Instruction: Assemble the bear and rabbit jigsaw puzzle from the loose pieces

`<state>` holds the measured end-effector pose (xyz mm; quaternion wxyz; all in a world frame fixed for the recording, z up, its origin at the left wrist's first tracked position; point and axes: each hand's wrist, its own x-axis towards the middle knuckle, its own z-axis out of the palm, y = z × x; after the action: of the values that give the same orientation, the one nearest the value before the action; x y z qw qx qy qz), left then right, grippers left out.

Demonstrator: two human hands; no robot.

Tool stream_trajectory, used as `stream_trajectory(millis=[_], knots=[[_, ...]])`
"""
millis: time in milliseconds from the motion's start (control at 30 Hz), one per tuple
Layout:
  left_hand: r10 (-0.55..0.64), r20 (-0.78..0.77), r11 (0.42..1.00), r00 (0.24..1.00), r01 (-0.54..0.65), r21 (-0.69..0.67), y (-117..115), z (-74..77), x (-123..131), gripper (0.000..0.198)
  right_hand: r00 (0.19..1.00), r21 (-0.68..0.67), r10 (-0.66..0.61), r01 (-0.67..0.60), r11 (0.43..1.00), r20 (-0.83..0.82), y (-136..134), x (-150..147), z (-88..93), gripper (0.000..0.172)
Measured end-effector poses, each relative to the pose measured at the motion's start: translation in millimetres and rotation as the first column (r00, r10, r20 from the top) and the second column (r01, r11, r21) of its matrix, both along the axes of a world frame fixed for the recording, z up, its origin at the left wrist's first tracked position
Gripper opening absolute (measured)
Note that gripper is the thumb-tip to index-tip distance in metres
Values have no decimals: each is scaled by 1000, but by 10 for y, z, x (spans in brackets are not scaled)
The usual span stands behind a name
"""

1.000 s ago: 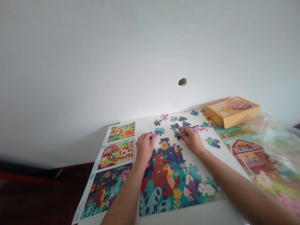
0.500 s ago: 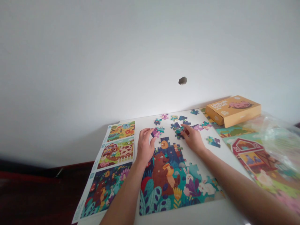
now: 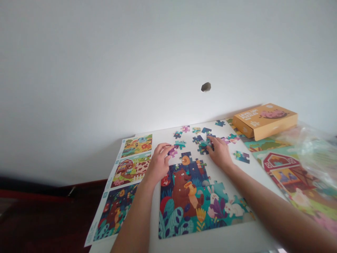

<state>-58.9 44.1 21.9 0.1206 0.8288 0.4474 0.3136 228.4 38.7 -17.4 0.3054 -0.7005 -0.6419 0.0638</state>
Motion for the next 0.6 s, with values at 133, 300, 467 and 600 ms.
stream_trajectory(millis=[133,300,467,600], knots=[[-57,-77,993,995,49,-108,1,-76,-29,61,998,4,-50,50,999,33,-8,-15,1,43],[86,-216,988,973,-112,-108,13,-116,-23,43,998,3,-56,56,998,14,-33,-38,38,38],[198,-402,958,894,-263,-112,-25,-51,19,36,999,-1,-42,42,999,17,-44,-59,41,37],[197,-391,958,899,-262,-120,-45,-55,70,27,999,-17,-35,36,999,28,-49,-76,29,37]])
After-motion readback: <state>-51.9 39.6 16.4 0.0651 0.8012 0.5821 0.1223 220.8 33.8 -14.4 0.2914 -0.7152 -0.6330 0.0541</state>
